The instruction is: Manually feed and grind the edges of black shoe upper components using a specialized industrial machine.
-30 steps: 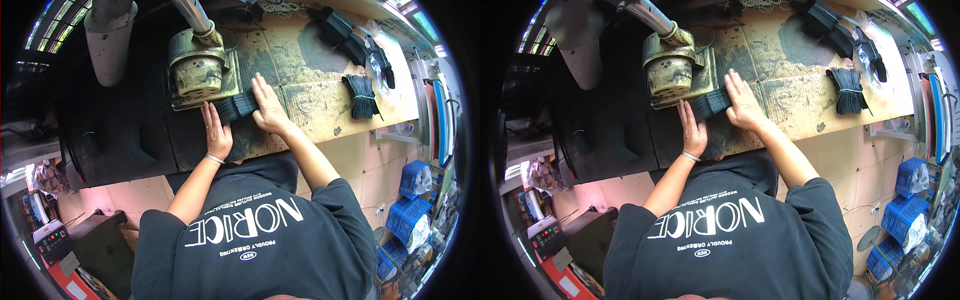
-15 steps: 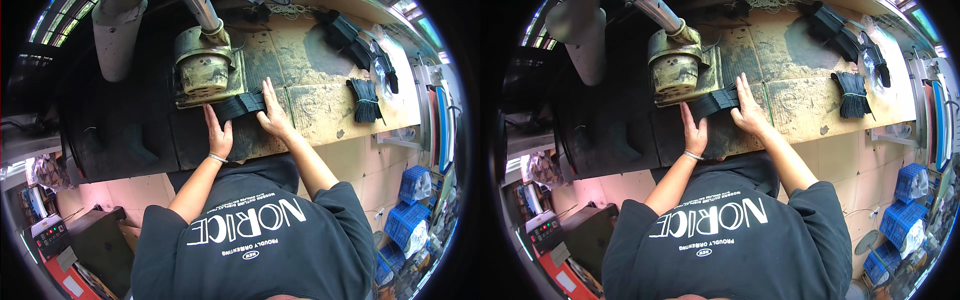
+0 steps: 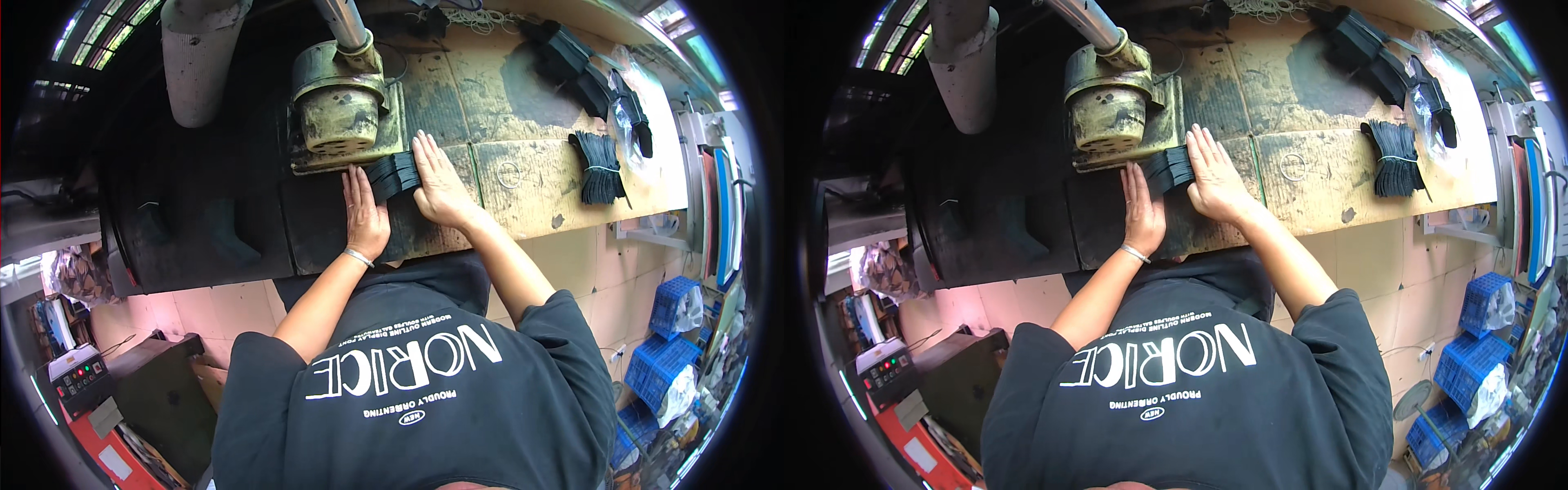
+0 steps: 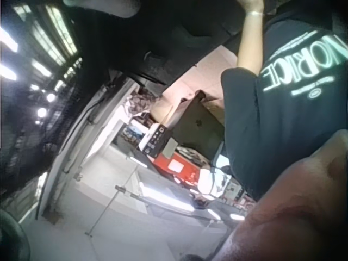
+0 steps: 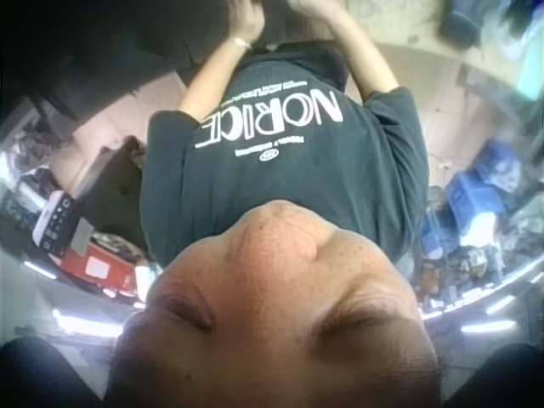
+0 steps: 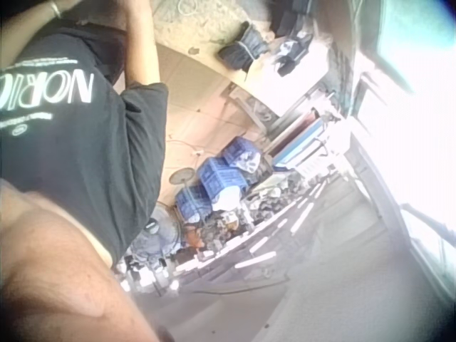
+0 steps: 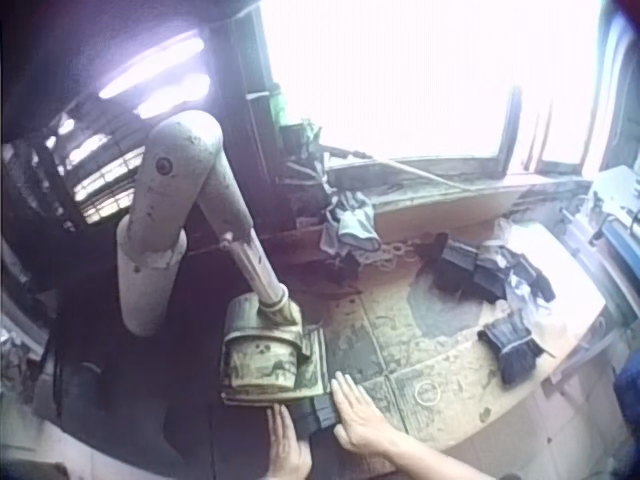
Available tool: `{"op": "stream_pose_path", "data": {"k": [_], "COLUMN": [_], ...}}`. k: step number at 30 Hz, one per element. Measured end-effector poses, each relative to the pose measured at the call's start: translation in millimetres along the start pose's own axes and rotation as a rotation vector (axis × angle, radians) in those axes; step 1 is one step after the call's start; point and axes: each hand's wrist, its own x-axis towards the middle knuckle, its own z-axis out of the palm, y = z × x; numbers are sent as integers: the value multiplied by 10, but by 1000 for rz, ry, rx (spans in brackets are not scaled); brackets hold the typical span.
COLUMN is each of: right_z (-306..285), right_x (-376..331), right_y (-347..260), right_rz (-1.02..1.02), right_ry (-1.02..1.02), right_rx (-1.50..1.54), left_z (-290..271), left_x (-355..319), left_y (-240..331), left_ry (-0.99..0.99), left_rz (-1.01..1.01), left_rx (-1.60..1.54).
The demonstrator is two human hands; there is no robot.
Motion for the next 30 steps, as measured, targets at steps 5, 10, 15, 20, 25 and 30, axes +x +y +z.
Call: {"op": "stream_pose_path", "data": {"k": [5, 10, 15, 20, 25, 30], "right_z": [-111, -426, -505, -478, -452, -442], "right_x": [86, 257, 191, 231, 261, 328], "right_y": [52, 67, 39, 70, 35, 26], "right_rz": [-81, -177, -236, -173, -168, -105], "right_ry": [-57, -252, -224, -252, -223, -257], "right_rx": [-37, -36, 51, 36, 11, -11], "left_z": [-139, -393, -538, -419, -389, -404], "left_x": [81, 254, 301, 241, 299, 267], "left_y": [2, -206, -200, -389, -387, -351], "left_ry": [64, -6, -129, -110, -60, -46], "left_rz": [52, 192, 192, 110, 133, 135], "left_rx": [69, 81, 5, -61, -11, 13]}}
